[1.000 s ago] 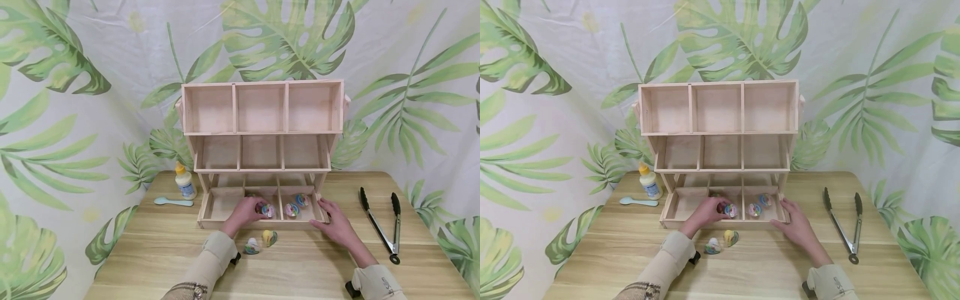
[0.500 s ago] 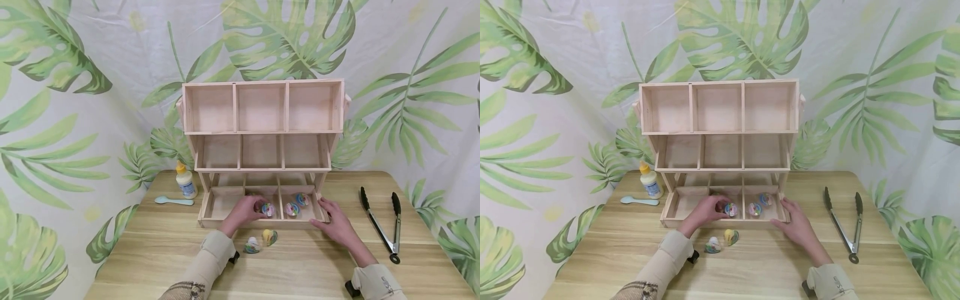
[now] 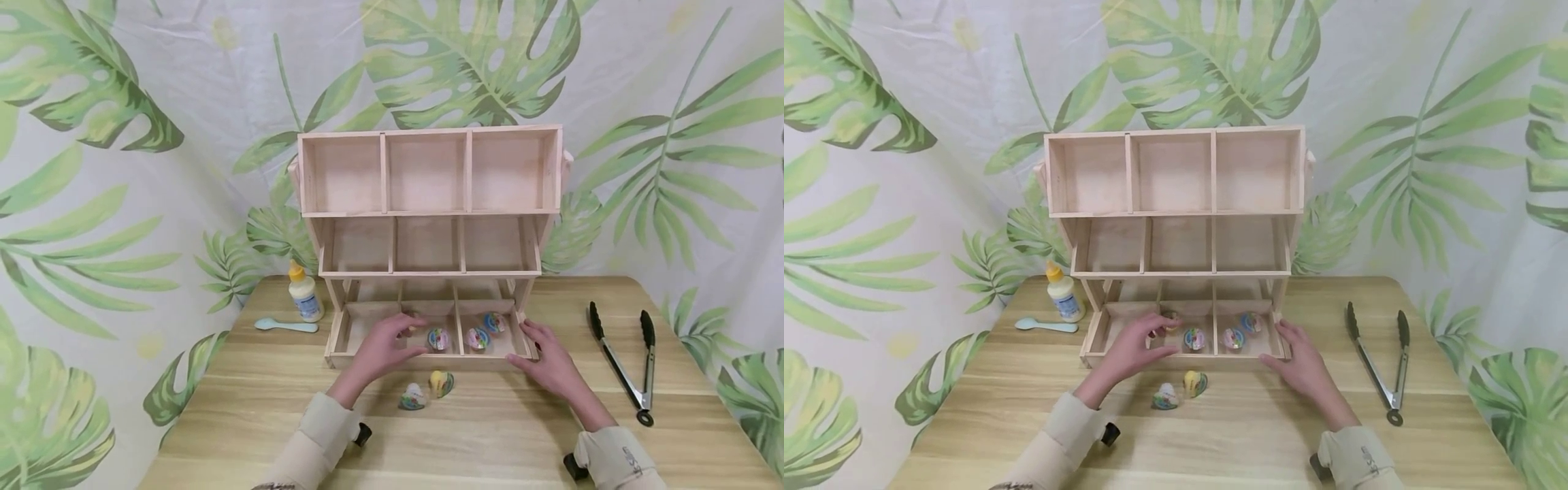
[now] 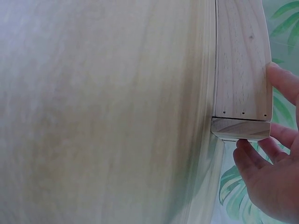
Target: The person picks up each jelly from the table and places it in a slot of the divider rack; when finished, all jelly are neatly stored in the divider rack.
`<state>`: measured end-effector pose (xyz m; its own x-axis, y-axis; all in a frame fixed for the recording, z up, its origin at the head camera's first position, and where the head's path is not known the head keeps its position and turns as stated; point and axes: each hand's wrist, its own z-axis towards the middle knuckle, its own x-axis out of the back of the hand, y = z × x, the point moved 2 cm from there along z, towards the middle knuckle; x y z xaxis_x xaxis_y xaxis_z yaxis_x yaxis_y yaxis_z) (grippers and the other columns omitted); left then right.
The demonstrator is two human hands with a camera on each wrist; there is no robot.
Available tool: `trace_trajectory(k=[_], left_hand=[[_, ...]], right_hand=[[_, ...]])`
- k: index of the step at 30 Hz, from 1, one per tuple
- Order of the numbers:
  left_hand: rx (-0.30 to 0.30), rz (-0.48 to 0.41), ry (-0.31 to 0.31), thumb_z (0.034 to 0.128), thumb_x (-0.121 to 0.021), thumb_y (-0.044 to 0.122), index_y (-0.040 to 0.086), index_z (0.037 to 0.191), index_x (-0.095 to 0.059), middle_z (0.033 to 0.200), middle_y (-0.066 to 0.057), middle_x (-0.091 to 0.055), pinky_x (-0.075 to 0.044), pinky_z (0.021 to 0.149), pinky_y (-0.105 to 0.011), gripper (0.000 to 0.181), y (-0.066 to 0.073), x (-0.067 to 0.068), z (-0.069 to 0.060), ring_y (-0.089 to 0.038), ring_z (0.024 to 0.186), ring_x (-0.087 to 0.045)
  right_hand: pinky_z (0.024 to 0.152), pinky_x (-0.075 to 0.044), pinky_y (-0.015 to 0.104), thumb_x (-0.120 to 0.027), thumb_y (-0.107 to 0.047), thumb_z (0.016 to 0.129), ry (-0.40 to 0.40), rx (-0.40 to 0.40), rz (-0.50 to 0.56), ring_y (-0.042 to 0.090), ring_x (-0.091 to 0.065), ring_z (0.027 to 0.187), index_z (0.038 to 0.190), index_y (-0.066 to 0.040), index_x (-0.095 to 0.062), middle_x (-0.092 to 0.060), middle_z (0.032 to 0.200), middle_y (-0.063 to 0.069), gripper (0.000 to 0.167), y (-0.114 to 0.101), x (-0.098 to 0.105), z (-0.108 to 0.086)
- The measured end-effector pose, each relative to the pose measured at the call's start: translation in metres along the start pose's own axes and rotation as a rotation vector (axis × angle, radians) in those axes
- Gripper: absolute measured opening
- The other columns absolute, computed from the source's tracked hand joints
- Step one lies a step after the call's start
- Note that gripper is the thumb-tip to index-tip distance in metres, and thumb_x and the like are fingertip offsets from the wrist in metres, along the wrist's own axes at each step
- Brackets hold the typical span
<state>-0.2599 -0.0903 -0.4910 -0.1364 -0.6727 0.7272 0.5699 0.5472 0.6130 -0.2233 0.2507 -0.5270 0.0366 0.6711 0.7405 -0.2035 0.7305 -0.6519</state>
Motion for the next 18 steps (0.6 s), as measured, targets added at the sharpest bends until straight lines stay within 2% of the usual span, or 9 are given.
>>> trace_trajectory(k=[2, 4, 8, 11, 14, 18], left_hand=[[-0.011, 0.023, 0.018, 0.0879, -0.084, 0.021, 0.011, 0.127, -0.072, 0.115, -0.004, -0.073, -0.060, 0.085, -0.044, 0.042, 0.003, 0.006, -0.011, -0.028, 0.097, -0.070], [-0.013, 0.056, 0.008, 0.0898, -0.082, 0.023, 0.013, 0.126, -0.072, 0.115, -0.001, -0.074, -0.060, 0.083, -0.040, 0.039, 0.007, 0.011, -0.022, -0.022, 0.095, -0.070], [0.002, 0.081, -0.058, 0.0907, -0.081, 0.027, 0.018, 0.127, -0.071, 0.117, 0.000, -0.074, -0.059, 0.086, -0.037, 0.039, 0.009, 0.013, -0.044, -0.015, 0.097, -0.068], [0.004, 0.078, -0.113, 0.0900, -0.082, 0.029, 0.017, 0.129, -0.070, 0.119, 0.000, -0.073, -0.060, 0.086, -0.039, 0.042, 0.007, 0.009, -0.057, -0.016, 0.099, -0.068], [-0.007, 0.073, -0.158, 0.0888, -0.083, 0.028, 0.015, 0.130, -0.070, 0.123, 0.000, -0.072, -0.060, 0.085, -0.040, 0.045, 0.004, 0.004, -0.065, -0.020, 0.098, -0.070], [-0.015, 0.068, -0.190, 0.0878, -0.084, 0.027, 0.015, 0.128, -0.070, 0.126, 0.001, -0.072, -0.061, 0.086, -0.037, 0.044, -0.003, -0.004, -0.069, -0.020, 0.096, -0.071]], right_hand=[[0.111, -0.036, 0.072, -0.079, -0.034, 0.092, -0.001, 0.003, 0.000, 0.058, -0.040, 0.139, 0.151, 0.010, -0.042, -0.035, 0.158, 0.032, 0.082, 0.000, 0.000, 0.001], [0.111, -0.036, 0.072, -0.079, -0.033, 0.092, 0.001, 0.006, 0.003, 0.057, -0.040, 0.139, 0.151, 0.010, -0.042, -0.035, 0.158, 0.033, 0.081, 0.000, -0.001, 0.002], [0.111, -0.037, 0.072, -0.078, -0.032, 0.093, 0.000, 0.008, 0.005, 0.057, -0.041, 0.138, 0.151, 0.011, -0.042, -0.035, 0.158, 0.033, 0.081, 0.000, -0.001, 0.001], [0.110, -0.038, 0.072, -0.078, -0.032, 0.093, -0.001, 0.009, 0.004, 0.057, -0.041, 0.138, 0.151, 0.011, -0.042, -0.035, 0.158, 0.032, 0.081, 0.000, 0.000, 0.002], [0.110, -0.038, 0.072, -0.079, -0.031, 0.093, 0.001, 0.008, 0.005, 0.057, -0.042, 0.138, 0.151, 0.011, -0.042, -0.035, 0.158, 0.033, 0.081, 0.000, 0.000, 0.002], [0.111, -0.038, 0.072, -0.078, -0.031, 0.093, -0.001, 0.007, 0.012, 0.057, -0.041, 0.138, 0.151, 0.011, -0.042, -0.035, 0.158, 0.033, 0.081, 0.000, 0.001, 0.001]])
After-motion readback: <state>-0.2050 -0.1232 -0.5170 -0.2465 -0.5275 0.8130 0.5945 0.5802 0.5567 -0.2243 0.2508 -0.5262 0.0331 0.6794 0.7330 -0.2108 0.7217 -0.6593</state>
